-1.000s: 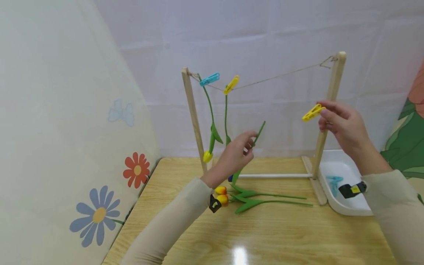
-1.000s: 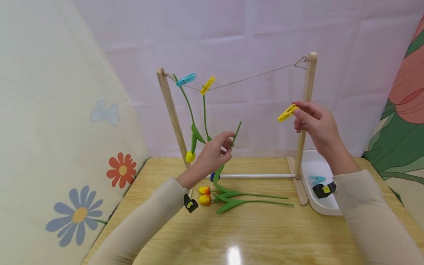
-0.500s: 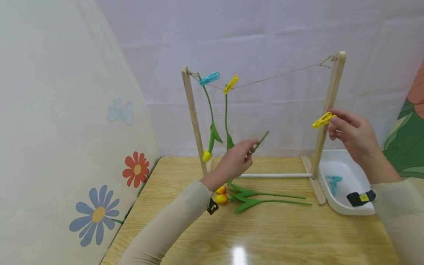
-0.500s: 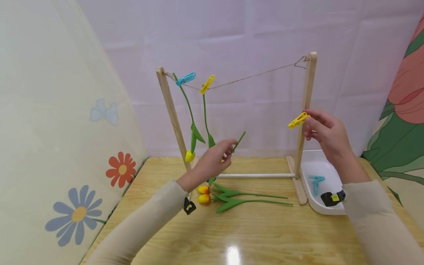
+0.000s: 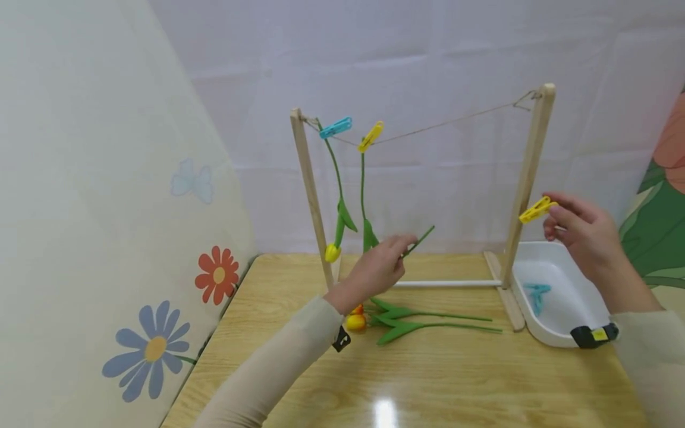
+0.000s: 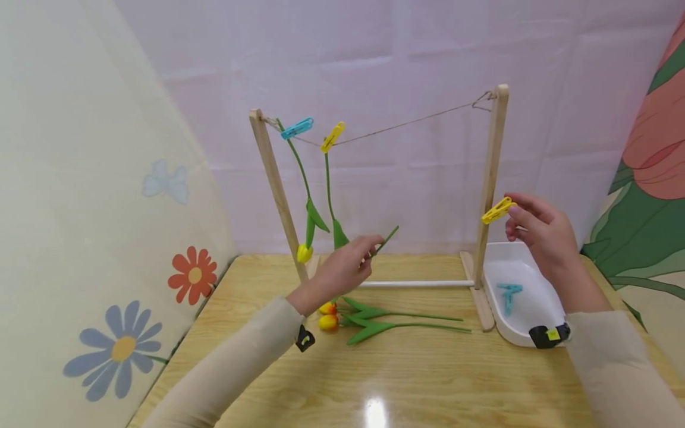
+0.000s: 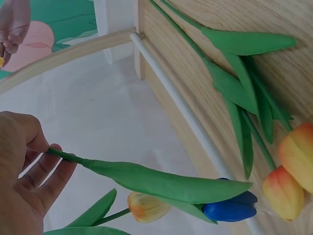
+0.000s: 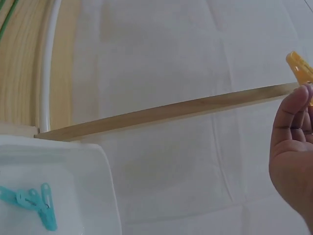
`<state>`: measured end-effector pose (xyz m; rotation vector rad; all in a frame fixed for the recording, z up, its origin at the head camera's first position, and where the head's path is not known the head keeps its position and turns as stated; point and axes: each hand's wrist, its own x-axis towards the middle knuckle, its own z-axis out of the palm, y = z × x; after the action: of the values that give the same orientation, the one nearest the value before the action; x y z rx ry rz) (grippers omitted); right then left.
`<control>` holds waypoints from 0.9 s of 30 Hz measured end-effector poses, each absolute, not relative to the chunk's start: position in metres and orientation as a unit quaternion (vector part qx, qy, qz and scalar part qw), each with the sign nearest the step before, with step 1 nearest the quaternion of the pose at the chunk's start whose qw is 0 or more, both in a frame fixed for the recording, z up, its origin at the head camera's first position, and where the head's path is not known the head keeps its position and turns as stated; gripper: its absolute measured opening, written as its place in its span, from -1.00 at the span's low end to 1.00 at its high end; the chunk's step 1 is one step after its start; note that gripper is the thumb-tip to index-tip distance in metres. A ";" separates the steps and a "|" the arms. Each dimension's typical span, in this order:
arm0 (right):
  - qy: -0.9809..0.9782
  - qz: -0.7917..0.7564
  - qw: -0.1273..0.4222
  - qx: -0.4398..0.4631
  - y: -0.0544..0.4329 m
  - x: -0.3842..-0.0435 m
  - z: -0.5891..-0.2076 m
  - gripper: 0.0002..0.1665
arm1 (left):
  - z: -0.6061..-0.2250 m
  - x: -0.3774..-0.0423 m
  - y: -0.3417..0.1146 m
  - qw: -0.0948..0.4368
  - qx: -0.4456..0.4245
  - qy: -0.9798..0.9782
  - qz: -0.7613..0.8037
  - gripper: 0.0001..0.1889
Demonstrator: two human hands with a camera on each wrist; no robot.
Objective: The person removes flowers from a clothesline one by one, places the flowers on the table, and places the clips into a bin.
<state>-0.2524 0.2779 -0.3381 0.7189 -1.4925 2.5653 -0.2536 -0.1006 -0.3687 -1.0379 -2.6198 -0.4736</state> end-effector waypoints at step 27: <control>-0.505 0.857 0.048 0.088 0.320 -0.232 -0.396 -0.69 | -0.400 -0.262 -0.085 0.083 -0.347 -0.927 -0.117 -0.40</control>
<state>-0.2315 0.3205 -0.3959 0.2698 -1.5393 2.6146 -0.2616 -0.0854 -0.4002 -1.0374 -2.7669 -0.3503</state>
